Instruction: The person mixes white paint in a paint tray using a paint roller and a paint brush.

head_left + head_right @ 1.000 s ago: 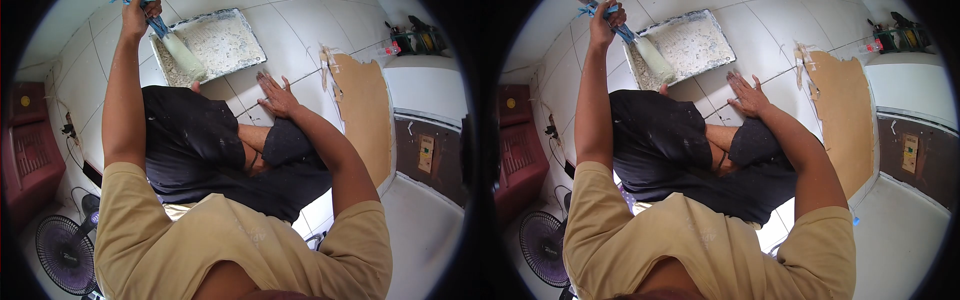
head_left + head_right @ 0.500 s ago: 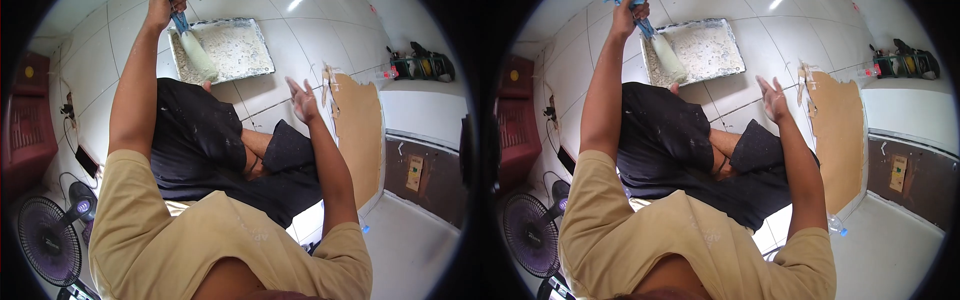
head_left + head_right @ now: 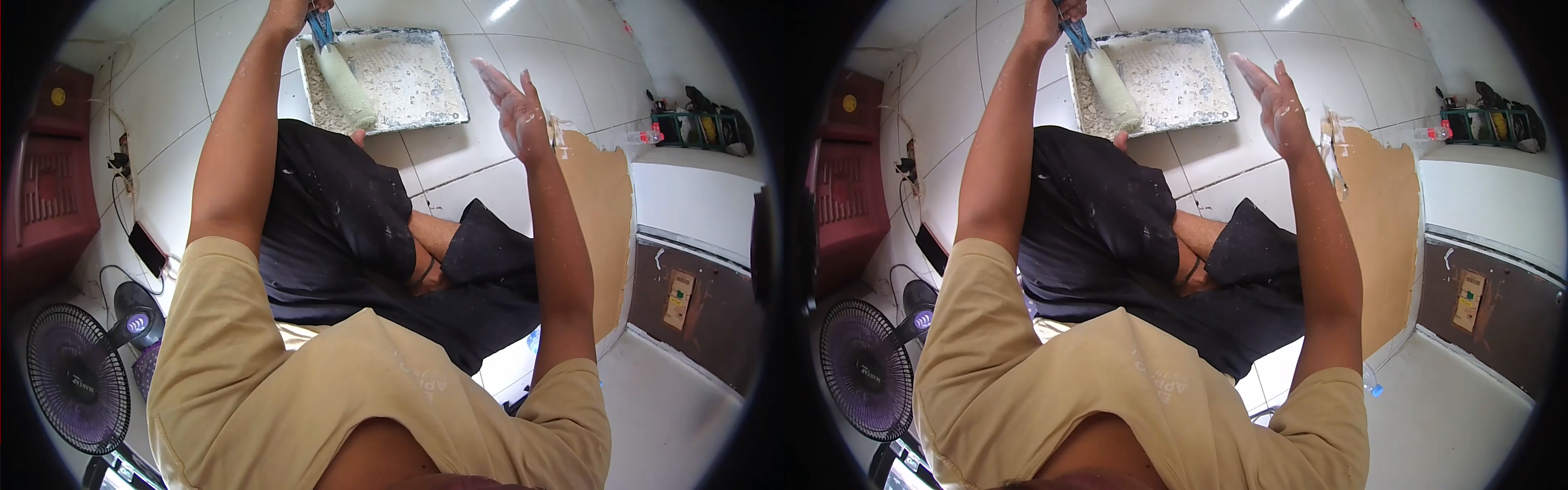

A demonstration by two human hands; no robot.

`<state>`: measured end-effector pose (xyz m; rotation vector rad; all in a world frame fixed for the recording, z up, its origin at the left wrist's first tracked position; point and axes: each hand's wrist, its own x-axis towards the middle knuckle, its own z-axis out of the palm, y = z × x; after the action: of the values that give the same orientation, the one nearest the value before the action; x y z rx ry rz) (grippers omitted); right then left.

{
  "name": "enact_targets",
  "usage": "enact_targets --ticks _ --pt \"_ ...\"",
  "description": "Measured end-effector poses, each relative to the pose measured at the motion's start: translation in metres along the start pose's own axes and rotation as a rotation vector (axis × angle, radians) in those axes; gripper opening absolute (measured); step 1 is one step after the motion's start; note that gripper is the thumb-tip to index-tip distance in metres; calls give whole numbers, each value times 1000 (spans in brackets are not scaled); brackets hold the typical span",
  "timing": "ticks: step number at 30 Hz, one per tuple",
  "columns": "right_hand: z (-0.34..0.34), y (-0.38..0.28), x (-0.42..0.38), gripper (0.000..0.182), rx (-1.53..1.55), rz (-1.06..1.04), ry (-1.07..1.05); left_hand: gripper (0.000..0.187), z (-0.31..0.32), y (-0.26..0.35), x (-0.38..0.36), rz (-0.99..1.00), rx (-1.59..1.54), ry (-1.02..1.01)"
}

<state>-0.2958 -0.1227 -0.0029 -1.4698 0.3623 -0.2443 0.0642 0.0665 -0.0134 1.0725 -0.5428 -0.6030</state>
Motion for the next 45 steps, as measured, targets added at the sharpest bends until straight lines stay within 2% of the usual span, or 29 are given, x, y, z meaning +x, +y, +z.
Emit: enact_targets --ticks 2,3,5,6,7,8,9,12,14,17,18,22,23,25,26,27,35,40,42,45 --pt "-11 6 -6 71 -241 -68 -6 30 3 2 0 -11 6 48" --pt "-20 20 -10 71 -241 -64 -1 30 6 2 0 -15 11 95" --pt "-43 66 -17 68 -620 18 136 31 2 1 3 -13 28 76" --pt "-67 102 -28 72 -1014 -90 92 32 1 1 4 -7 38 64" --pt "-75 133 -42 83 -1195 84 128 32 1 1 5 0 49 54" --pt "-72 152 -59 74 -1295 322 129 32 3 0 5 1 47 56" --pt "-104 211 -78 96 -1438 427 17 32 4 0 5 13 44 44" --pt "-73 202 -89 101 -1400 455 36 33 4 0 3 8 34 56" --pt "-65 192 -77 106 -1354 361 -25 34 11 -3 1 23 47 110" --pt "-39 188 -69 107 -1481 352 -111 33 2 -5 10 46 15 -15" --pt "-34 192 -68 108 -1461 301 -118 31 -2 -5 14 -2 -2 -47" --pt "-25 197 -65 107 -1490 258 -173 31 6 -5 11 6 -40 -41" --pt "-21 196 -67 107 -1487 268 -166 31 10 -4 9 28 -19 12" --pt "-9 188 -65 107 -1498 291 -280 32 15 -7 10 49 -1 58" --pt "-4 187 -65 104 -1502 199 -260 32 13 -7 11 57 5 14" --pt "0 185 -65 104 -1500 199 -259 33 12 -7 12 66 12 -28" --pt "15 184 -65 103 -1495 13 -310 36 14 -10 13 41 19 -1" --pt "15 183 -66 101 -1520 9 -310 36 17 -7 12 2 21 96" --pt "13 186 -67 100 -1529 15 -306 36 8 -11 16 20 1 -6" --pt "9 187 -67 96 -1539 -7 -272 33 3 -15 20 32 -35 -21"
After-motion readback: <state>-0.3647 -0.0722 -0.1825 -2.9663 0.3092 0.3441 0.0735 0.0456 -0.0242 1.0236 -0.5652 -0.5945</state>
